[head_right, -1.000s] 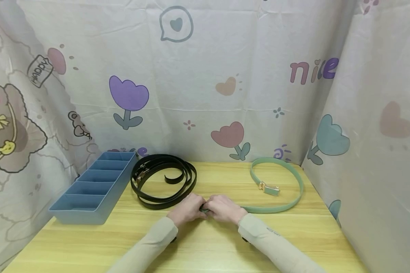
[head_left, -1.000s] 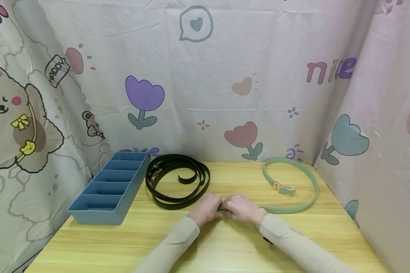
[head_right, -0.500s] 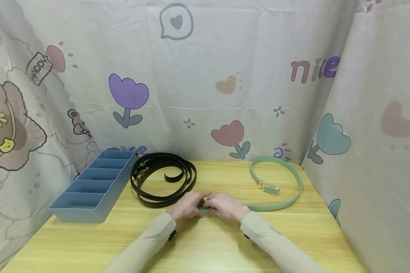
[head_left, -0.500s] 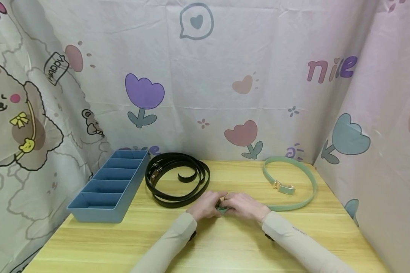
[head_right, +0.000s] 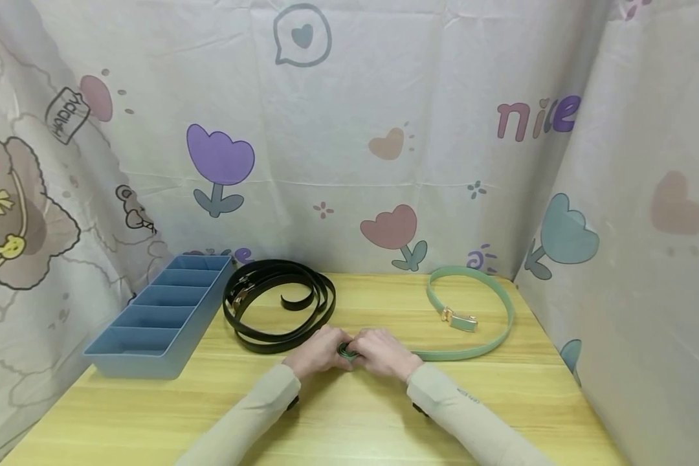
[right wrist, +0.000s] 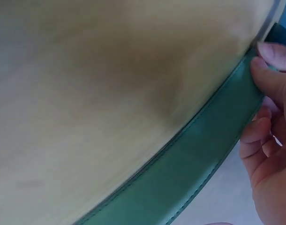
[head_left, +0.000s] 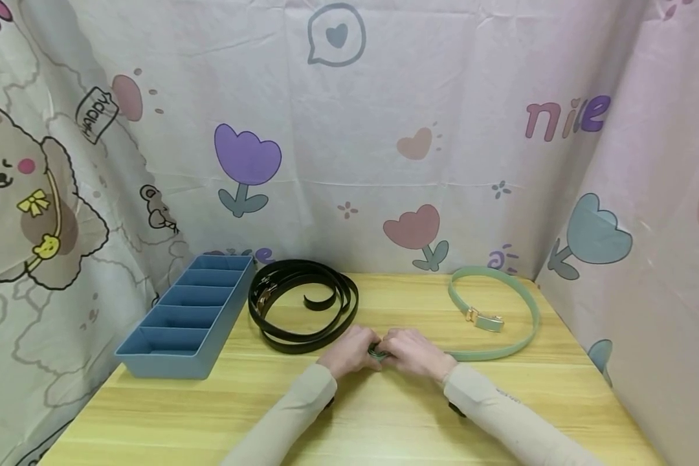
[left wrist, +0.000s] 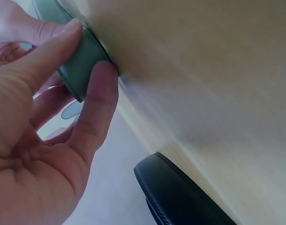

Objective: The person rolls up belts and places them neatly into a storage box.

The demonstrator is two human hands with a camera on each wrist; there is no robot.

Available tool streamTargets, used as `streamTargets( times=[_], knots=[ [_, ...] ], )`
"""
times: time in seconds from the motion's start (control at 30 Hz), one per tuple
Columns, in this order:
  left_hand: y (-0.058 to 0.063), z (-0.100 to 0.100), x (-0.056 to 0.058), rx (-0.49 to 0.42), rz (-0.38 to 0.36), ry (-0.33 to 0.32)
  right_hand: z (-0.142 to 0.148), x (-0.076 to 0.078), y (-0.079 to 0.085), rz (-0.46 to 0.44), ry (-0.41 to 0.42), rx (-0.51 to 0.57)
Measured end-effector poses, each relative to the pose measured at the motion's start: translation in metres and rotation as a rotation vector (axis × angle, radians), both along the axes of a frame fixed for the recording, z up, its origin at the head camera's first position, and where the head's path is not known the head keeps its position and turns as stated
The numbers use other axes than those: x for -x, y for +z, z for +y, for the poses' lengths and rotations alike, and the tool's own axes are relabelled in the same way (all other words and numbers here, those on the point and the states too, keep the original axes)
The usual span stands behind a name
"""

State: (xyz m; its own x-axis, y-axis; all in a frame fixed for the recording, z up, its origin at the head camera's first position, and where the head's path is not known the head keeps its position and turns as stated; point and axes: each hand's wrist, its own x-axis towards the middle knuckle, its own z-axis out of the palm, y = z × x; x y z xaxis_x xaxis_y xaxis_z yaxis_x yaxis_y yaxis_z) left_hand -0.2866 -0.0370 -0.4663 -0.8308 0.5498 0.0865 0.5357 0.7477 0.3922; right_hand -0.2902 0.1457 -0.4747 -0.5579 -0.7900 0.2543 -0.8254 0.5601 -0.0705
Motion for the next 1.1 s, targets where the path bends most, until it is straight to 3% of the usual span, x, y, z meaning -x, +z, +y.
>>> streamTargets(
  times=[0.27, 0.5, 0.73, 0.93, 1.1],
  knots=[
    [-0.003, -0.002, 0.003, 0.012, 0.038, -0.035, 0.006, 0.0, 0.002, 0.009, 0.056, -0.014],
    [-0.002, -0.004, 0.007, 0.049, 0.08, -0.075, 0.009, 0.006, 0.002, 0.085, 0.069, -0.038],
    [-0.003, 0.002, 0.004, 0.062, 0.096, -0.074, 0.007, 0.003, 0.002, 0.029, 0.026, -0.024],
    [-0.003, 0.004, 0.001, 0.059, 0.104, -0.049, 0.008, 0.001, 0.001, -0.002, 0.076, 0.035],
    [-0.004, 0.001, 0.004, 0.043, 0.09, -0.081, 0.013, 0.001, -0.002, -0.041, 0.079, 0.042]
  ],
)
